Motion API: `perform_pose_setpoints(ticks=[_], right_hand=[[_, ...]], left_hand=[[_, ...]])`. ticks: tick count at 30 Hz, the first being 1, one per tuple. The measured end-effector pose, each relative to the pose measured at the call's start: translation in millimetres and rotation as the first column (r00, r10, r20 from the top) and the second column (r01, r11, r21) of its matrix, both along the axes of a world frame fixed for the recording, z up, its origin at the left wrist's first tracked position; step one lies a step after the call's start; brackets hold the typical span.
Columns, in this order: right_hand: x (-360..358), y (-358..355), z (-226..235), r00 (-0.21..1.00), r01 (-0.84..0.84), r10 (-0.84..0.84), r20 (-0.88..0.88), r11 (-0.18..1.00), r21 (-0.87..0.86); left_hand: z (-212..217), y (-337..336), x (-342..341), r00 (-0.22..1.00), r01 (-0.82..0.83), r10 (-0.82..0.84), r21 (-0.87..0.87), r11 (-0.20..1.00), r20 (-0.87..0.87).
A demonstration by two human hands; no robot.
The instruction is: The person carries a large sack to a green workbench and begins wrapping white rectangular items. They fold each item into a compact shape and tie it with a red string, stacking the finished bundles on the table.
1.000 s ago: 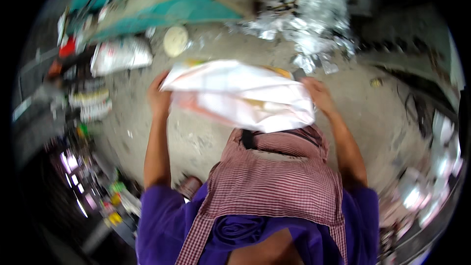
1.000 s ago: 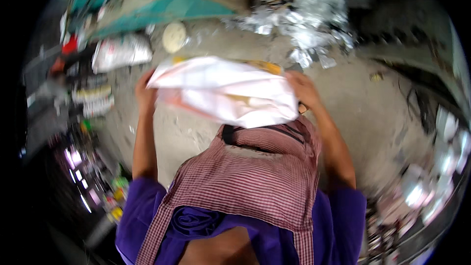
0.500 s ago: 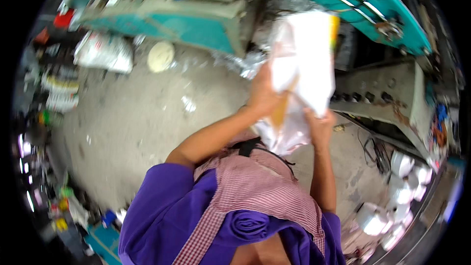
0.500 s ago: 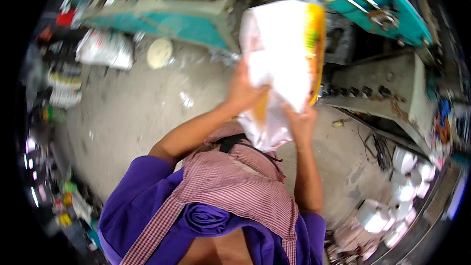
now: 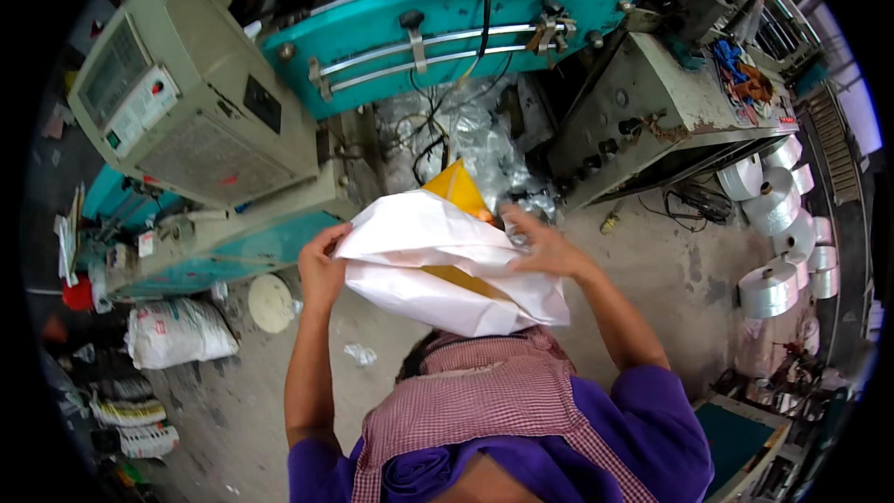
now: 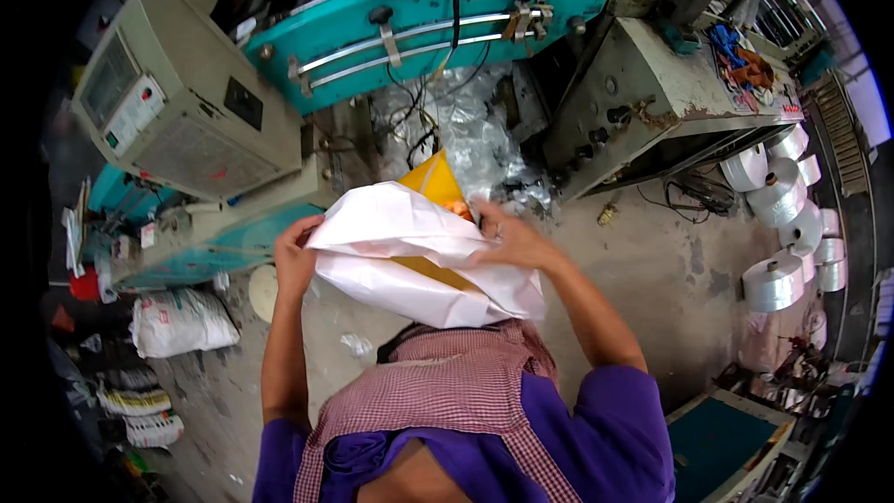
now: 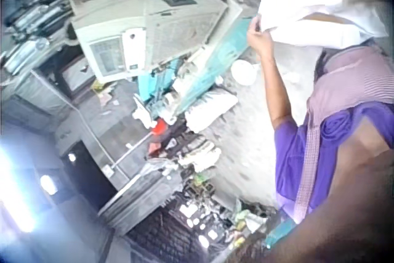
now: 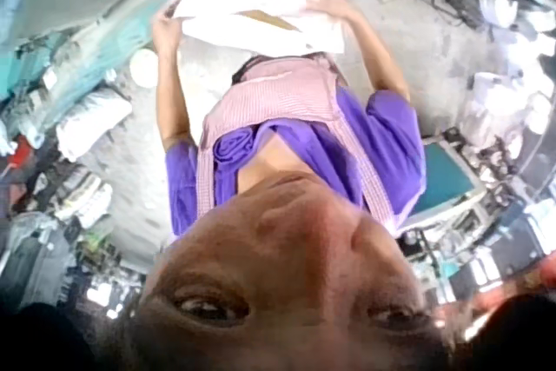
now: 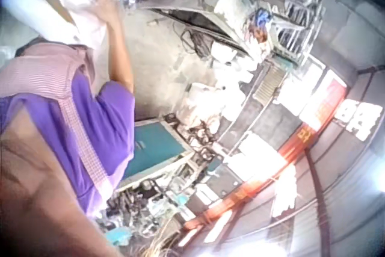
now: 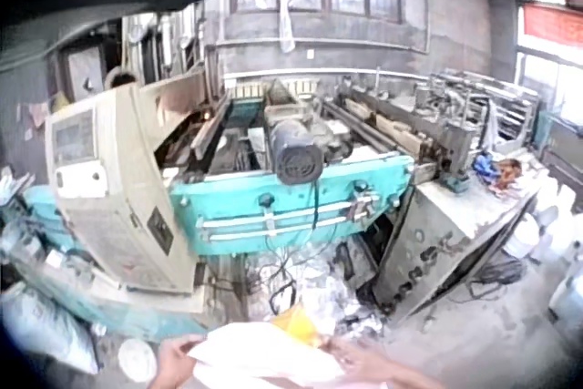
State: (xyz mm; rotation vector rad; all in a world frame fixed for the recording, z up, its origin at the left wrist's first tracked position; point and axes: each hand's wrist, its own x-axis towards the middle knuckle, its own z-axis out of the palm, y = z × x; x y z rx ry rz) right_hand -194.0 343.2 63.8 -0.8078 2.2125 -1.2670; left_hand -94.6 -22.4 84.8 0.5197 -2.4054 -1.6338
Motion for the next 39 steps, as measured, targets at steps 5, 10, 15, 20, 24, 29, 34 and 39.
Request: perform_pose_setpoints(ticks=[5, 10, 15, 20, 24, 29, 34, 39], right_hand=[[-2, -76, 5, 0.991, -0.06, 0.055, -0.124, 0.998, -0.036], [-22, -137, 19, 0.974, -0.044, -0.048, -0.222, 0.92, -0.39], [-57, -35, 47, 0.78, -0.16, 0.338, 0.527, 0.922, -0.353], [-79, 134, -52, 0.335, 0.058, 0.208, 0.919, 0.969, -0.24], [-59, 175, -103, 0.717, 0.103, -0.047, 0.696, 0.994, -0.039], [-61, 116, 17, 0.857, -0.507, 0.512, 0.052, 0.858, -0.084], [-25, 98, 10, 0.931, -0.178, 0.179, -0.318, 0.984, 0.031], [-21, 83, 54, 0.866, 0.101, -0.24, -0.439, 0.943, -0.317]], left_hand=[[71, 23, 4, 0.889, -0.234, 0.278, 0.16, 0.959, -0.365], [-1, 92, 29, 0.779, -0.523, 0.602, 0.35, 0.777, -0.173], [-14, 106, 47, 0.887, -0.441, 0.46, 0.225, 0.869, -0.039], [-72, 97, 109, 0.914, -0.403, 0.405, -0.09, 0.911, -0.001], [-49, 159, 87, 0.902, -0.339, 0.345, -0.07, 0.938, 0.261], [31, 191, 34, 0.983, -0.18, 0.181, -0.237, 0.955, -0.019], [107, 233, 2, 0.901, -0.18, 0.174, 0.023, 0.983, -0.396], [63, 273, 23, 0.703, -0.505, 0.496, 0.134, 0.852, -0.51]])
